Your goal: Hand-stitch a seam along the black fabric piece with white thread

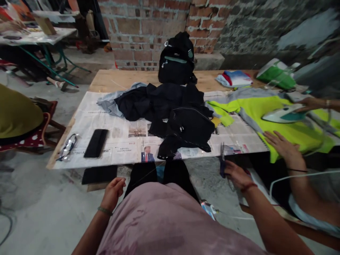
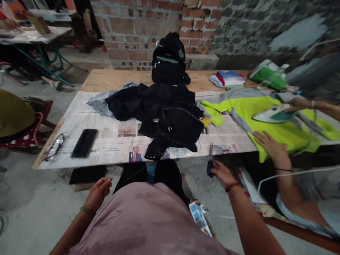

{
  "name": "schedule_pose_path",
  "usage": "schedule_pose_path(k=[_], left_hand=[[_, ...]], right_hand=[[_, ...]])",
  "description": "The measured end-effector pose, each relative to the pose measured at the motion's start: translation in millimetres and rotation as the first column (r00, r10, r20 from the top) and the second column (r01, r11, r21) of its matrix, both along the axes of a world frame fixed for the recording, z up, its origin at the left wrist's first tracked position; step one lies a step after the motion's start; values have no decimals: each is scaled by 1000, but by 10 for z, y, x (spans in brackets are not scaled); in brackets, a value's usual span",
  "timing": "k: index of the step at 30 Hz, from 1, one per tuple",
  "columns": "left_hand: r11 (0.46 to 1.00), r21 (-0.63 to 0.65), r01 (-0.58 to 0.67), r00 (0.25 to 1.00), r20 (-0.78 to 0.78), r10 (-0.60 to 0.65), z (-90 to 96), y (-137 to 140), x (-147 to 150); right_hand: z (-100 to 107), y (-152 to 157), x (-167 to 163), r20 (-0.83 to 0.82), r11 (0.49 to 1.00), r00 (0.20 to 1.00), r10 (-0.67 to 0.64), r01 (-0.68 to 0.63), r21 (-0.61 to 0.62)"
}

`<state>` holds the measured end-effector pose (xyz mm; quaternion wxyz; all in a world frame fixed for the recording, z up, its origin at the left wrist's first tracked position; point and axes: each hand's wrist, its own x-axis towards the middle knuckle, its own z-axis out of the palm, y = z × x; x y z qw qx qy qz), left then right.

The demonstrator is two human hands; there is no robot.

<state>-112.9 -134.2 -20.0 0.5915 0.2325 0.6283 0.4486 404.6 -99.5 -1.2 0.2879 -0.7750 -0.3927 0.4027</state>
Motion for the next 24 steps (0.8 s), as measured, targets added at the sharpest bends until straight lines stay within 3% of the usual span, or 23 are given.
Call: schedule_pose_path(k=[3, 7, 10, 12, 15, 18, 21, 24], left_hand=[[1000, -4, 7, 1000, 2, -6, -12, 5, 6], [1000, -13, 27, 1000, -4, -27, -15, 56, 12], [999, -13, 29, 999, -14, -29, -11, 66, 20], [1000, -9, 26, 1000, -14, -26, 6, 47, 23], [1000, -3, 5, 1000, -8, -5, 47, -10, 19], [1000, 17, -21, 1000, -7, 21, 74, -64, 18], [1000, 25, -19, 1000, -1, 19, 66, -95, 28], [1000, 13, -12, 1000, 13, 12, 48, -111, 39]], right_hand=[[-124, -543, -209, -404, 999, 914, -38, 22, -43], [-150, -872, -565, -559, 955, 824, 92, -233, -186], [-110, -710, -806, -582, 867, 765, 274, -458, -195], [-79, -501, -929, -546, 794, 713, 439, -593, -137], [-30, -208, -1055, -422, 648, 614, 667, -757, -78], [-3, -23, -1136, -327, 521, 527, 785, -846, -113], [-32, 90, -1220, -302, 458, 466, 832, -883, -101], [-97, 200, -1329, -305, 461, 455, 837, -886, -58]])
